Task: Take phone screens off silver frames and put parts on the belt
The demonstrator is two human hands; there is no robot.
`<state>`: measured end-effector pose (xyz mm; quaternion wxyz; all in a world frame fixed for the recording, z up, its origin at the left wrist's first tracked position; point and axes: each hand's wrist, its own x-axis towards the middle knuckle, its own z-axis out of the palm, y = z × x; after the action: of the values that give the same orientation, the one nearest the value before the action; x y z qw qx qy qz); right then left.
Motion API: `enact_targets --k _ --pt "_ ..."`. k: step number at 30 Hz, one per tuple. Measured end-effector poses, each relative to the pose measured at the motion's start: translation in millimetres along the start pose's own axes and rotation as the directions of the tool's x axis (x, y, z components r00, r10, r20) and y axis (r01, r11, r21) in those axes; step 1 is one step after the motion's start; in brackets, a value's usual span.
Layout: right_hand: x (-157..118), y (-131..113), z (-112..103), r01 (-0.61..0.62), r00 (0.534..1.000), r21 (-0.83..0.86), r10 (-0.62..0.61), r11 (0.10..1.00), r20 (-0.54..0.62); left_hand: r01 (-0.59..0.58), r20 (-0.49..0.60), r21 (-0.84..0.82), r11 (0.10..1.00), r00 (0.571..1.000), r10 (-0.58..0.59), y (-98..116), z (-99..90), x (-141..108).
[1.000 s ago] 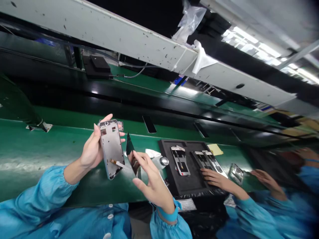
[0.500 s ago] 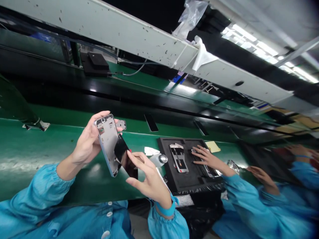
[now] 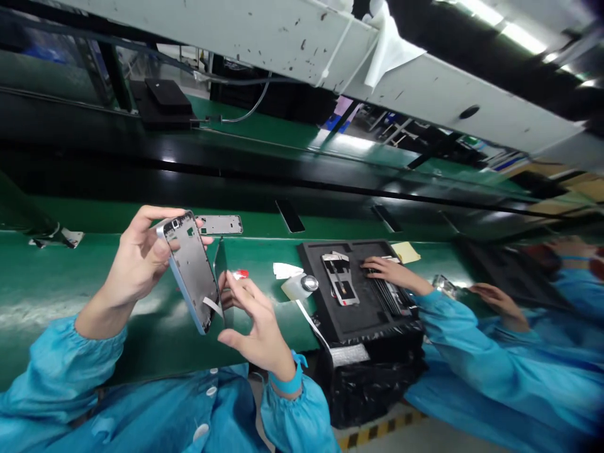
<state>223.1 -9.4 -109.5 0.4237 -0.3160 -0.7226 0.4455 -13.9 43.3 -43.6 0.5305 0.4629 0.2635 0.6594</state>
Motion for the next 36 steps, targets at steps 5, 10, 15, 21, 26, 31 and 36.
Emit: enact_targets --k 5,10,15,21,26,31,36 --pt "14 3 24 -0.029 0.996 0.073 0.036 0.997 -0.086 -0.102 0.125 0.245 0.964 0.989 0.073 -13 1.4 -5" --pt "17 12 38 0.004 0.992 0.135 0.013 0.991 -0.125 -0.067 0.104 0.300 0.952 0.994 0.037 -15 2.0 -7" --pt "24 15 43 -0.028 0.994 0.040 0.032 0.999 -0.107 -0.077 0.066 0.320 0.944 0.996 0.058 -13 -2.4 -6" --pt "35 9 45 -0.019 0.996 -0.067 0.013 0.998 -0.093 -0.037 -0.055 0.298 0.954 0.997 0.056 -6 -3.3 -6" --pt "40 8 52 0.157 0.968 -0.111 -0.175 0.981 -0.177 -0.058 0.007 0.193 0.979 0.998 0.058 -4 10.4 -14" --pt "37 6 57 0.123 0.981 -0.216 -0.151 0.969 -0.121 0.076 -0.072 -0.062 0.995 0.994 -0.080 -5 26.0 -24" --pt "45 -21 36 0.026 0.954 -0.041 -0.037 0.999 -0.297 0.231 -0.001 -0.055 0.971 0.973 -0.231 -5 32.5 -30"
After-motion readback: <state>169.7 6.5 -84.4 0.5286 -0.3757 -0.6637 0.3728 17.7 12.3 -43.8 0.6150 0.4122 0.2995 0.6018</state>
